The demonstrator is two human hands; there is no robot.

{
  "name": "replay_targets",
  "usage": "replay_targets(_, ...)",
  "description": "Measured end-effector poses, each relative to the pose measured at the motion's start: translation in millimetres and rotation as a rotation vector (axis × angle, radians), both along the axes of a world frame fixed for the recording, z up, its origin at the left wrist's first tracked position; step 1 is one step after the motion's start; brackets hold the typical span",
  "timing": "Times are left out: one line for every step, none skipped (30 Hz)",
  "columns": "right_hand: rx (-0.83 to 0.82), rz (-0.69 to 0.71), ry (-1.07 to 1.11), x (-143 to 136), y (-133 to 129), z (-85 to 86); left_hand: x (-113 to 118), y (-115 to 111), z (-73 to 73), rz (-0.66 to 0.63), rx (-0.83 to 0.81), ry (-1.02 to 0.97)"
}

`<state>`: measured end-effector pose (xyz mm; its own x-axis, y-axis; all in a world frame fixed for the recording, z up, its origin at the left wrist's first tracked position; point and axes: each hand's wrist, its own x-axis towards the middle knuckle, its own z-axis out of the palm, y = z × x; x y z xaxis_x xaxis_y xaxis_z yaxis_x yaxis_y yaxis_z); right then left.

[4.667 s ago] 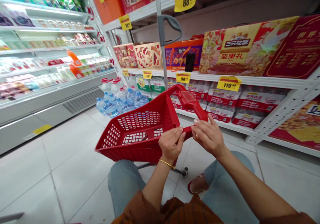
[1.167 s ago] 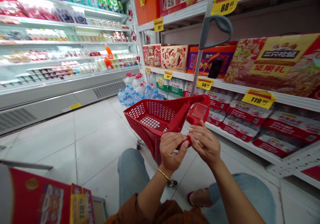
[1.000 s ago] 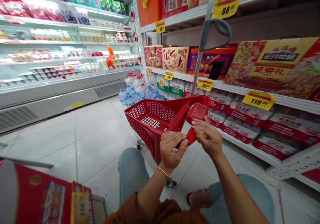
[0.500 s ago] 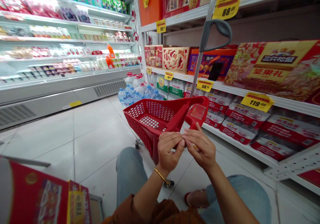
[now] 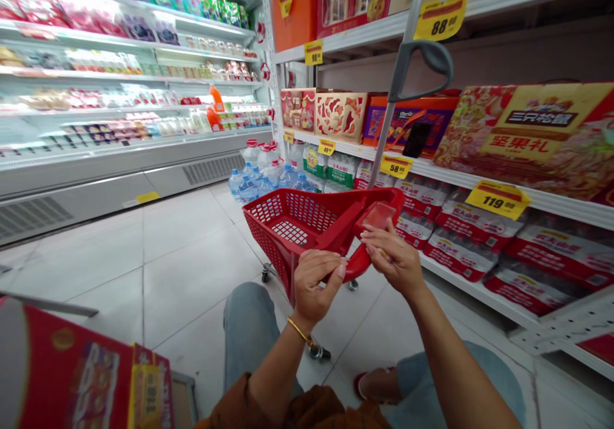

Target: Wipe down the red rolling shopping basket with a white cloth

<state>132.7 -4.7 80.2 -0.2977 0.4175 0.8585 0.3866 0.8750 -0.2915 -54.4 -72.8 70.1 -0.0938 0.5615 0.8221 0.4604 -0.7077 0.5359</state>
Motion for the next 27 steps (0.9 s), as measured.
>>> replay_targets(0.003,0.003,-0.005,1,3,-0.8,-2,0,-0.2,-0.009,-0.001,-0.003)
replay_targets(0.008,0.007,-0.007,0,4,-1.7,-4,1,-0.6,-0.019,-0.003,-0.006)
replay_targets(0.013,0.007,-0.005,0,4,-2.6,-6,1,-1.1,-0.027,-0.005,-0.009)
replay_targets(0.020,0.003,0.002,-2,3,-3.4,-8,2,-1.5,-0.036,-0.007,-0.013)
replay_targets(0.029,-0.005,0.011,-5,2,-4.1,-10,2,-2.0,-0.043,-0.008,-0.016)
replay_targets(0.039,-0.016,0.019,-7,0,-4.6,-12,2,-2.3,-0.050,-0.008,-0.017)
replay_targets(0.047,-0.030,0.027,-11,-3,-5.0,-15,3,-2.7,-0.053,-0.009,-0.019)
replay_targets(0.055,-0.044,0.033,-14,-5,-5.2,-17,3,-3.0,-0.054,-0.009,-0.021)
replay_targets(0.061,-0.056,0.039,-18,-8,-5.3,-20,2,-3.3,-0.052,-0.009,-0.026)
replay_targets(0.067,-0.068,0.047,-21,-11,-5.4,-23,2,-3.6,-0.049,-0.008,-0.034)
replay_targets(0.072,-0.076,0.052,-25,-13,-5.6,-25,2,-3.7,-0.042,-0.007,-0.045)
replay_targets(0.076,-0.082,0.055,-28,-15,-5.9,-28,1,-3.8,-0.032,-0.004,-0.055)
replay_targets(0.082,-0.086,0.055,-31,-17,-6.3,-30,0,-3.6,-0.015,0.000,-0.061)
replay_targets(0.090,-0.088,0.053,-35,-19,-6.8,-32,-2,-2.9,0.010,0.006,-0.058)
replay_targets(0.099,-0.091,0.049,-37,-21,-7.3,-33,-4,-1.7,0.050,0.013,-0.045)
replay_targets(0.105,-0.093,0.045,-40,-22,-7.9,-33,-6,0.2,0.104,0.024,-0.021)
replay_targets(0.111,-0.095,0.040,-42,-23,-8.3,-33,-9,2.9,0.165,0.040,0.014)
replay_targets(0.116,-0.098,0.037,-44,-24,-8.5,-32,-11,6.1,0.226,0.058,0.059)
replay_targets(0.118,-0.100,0.034,-46,-25,-8.5,-30,-14,9.8,0.280,0.081,0.109)
replay_targets(0.121,-0.103,0.030,-47,-26,-8.3,-26,-16,13.8,0.319,0.104,0.161)
replay_targets(0.124,-0.105,0.026,-48,-27,-7.9,-22,-18,17.7,0.336,0.118,0.220)
replay_targets(0.129,-0.106,0.020,-49,-28,-7.4,-17,-20,21.1,0.335,0.144,0.267)
replay_targets(0.137,-0.107,0.013,-50,-28,-7.0,-12,-21,23.8,0.319,0.152,0.309)
replay_targets(0.145,-0.106,0.004,-50,-28,-6.7,-6,-21,25.5,0.308,0.152,0.352)
replay_targets(0.155,-0.105,-0.005,-49,-29,-6.6,-1,-21,26.0,0.309,0.151,0.385)
replay_targets(0.164,-0.104,-0.013,-49,-29,-6.7,4,-20,25.4,0.318,0.138,0.414)
replay_targets(0.170,-0.102,-0.021,-48,-28,-7.0,8,-19,23.7,0.333,0.123,0.441)
